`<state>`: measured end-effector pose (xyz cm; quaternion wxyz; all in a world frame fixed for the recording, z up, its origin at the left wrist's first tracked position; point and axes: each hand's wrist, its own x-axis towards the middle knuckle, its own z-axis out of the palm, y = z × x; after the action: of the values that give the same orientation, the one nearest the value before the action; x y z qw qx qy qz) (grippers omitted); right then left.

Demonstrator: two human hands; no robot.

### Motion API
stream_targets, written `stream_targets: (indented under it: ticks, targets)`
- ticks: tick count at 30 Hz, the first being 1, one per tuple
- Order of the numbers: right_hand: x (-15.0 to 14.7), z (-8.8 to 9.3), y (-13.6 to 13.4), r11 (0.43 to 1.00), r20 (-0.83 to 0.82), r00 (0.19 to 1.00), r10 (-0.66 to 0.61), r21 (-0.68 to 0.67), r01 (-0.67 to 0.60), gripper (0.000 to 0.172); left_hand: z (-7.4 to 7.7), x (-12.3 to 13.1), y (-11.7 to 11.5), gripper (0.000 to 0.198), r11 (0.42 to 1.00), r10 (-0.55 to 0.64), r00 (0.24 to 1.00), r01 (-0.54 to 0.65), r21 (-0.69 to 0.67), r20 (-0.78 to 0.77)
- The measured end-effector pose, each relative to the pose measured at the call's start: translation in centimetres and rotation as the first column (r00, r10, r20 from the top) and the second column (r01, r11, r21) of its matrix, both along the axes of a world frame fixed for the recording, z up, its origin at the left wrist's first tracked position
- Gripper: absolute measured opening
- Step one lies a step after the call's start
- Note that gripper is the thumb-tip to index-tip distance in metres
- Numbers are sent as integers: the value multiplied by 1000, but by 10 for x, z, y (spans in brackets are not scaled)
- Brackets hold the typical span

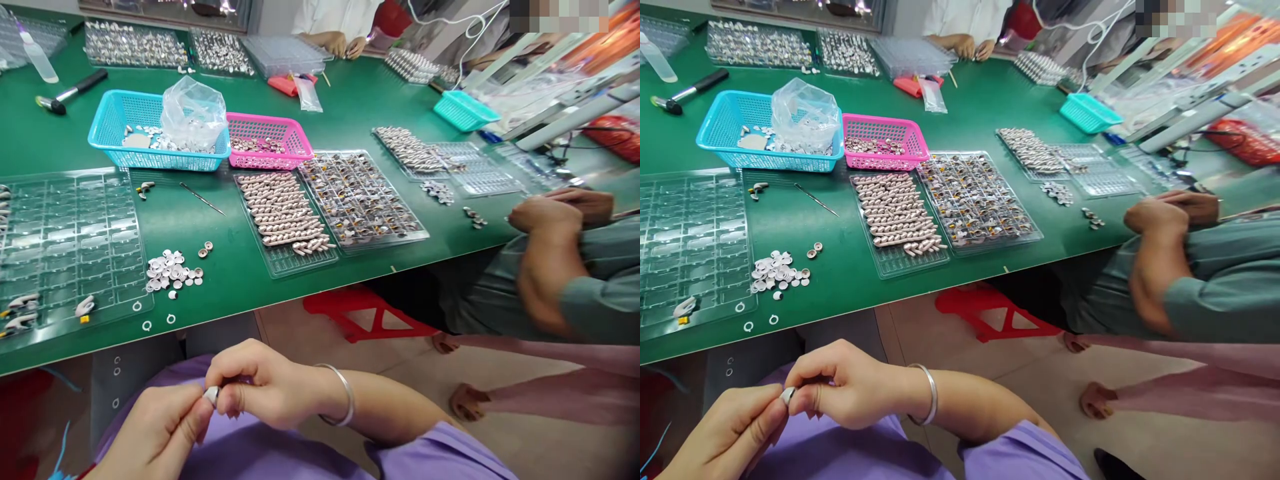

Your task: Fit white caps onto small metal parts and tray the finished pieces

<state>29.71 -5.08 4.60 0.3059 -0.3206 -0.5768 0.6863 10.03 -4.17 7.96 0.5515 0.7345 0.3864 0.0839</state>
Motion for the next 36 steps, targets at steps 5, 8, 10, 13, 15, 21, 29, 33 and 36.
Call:
stream_targets:
  ticks: [5, 8, 10, 13, 15, 21, 29, 33, 36]
  targets:
    - [-4, 3, -5, 960, 17, 995, -98, 265, 90, 14, -5, -2, -4, 41, 991, -52, 998, 47, 125, 31]
    - [-7, 5, -8, 946, -14, 990, -138, 293, 136, 12, -4, -4, -5, 35, 975, -77, 995, 62, 212, 66]
    - [-9, 5, -10, 954, 2, 991, -132, 273, 127, 12, -2, -3, -5, 33, 961, -93, 993, 72, 269, 69]
    - [-8, 7, -9, 960, 23, 992, -128, 252, 118, 11, 1, 1, -2, 32, 942, -114, 992, 91, 324, 54]
    - [-5, 9, -7, 958, 13, 991, -136, 258, 128, 11, 2, 3, 2, 34, 937, -118, 992, 96, 335, 45]
    - [6, 16, 0, 897, 198, 968, -152, 439, 51, 18, 1, -3, 17, 17, 895, -35, 995, -12, 445, 97]
    - [9, 24, -1, 938, 299, 953, -42, 341, -66, 12, 0, -6, 23, 25, 807, -160, 980, 59, 588, 121]
    - [8, 21, -3, 984, 213, 977, 11, 172, -49, 15, 0, -4, 21, 26, 802, -182, 978, 88, 590, 102]
    - [3, 16, -7, 998, 136, 991, -18, 60, 10, 19, 1, -3, 17, 26, 809, -173, 977, 68, 583, 126]
